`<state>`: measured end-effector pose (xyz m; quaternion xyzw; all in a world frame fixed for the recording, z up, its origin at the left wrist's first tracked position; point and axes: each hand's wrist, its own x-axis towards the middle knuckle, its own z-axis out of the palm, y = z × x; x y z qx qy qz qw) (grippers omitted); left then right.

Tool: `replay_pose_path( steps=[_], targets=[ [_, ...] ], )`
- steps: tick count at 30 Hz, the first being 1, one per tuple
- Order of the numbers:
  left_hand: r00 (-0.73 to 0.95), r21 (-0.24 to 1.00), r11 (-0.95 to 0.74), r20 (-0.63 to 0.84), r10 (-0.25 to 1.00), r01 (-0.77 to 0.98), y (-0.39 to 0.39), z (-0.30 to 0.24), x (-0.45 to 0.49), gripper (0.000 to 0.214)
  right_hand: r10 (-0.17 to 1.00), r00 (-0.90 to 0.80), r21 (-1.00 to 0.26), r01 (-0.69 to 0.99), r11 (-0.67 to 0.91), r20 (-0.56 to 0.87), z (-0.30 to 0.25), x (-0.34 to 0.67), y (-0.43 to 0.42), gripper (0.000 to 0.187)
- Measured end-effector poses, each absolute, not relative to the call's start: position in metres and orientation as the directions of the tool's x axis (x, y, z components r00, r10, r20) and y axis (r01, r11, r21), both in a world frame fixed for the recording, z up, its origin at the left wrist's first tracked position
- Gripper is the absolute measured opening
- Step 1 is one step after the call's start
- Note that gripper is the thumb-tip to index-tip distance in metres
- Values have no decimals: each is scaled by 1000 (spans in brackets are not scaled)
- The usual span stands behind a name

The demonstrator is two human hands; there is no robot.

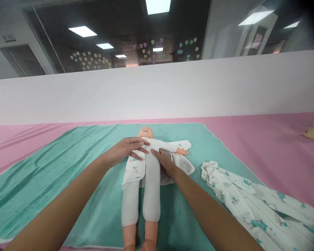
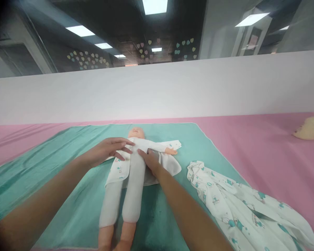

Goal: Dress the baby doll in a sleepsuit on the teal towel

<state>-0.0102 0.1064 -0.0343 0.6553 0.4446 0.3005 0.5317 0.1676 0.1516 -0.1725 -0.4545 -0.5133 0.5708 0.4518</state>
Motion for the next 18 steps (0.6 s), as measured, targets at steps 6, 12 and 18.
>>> replay_pose_path(
  steps=[6,12,18],
  targets=[
    [207,623,-359,304,930,695,163,-70,7,32,920,-375,-983,-174,50,113,-175,168,152,52],
    [701,-71,-697,90,708,713,213,-89,89,45,806,-479,-900,69,431,349,-179,166,157,51],
    [669,-209,-659,-30,743,722,236,-99,113,22,880,-346,-627,618,474,325,-182,204,180,31]
  ],
)
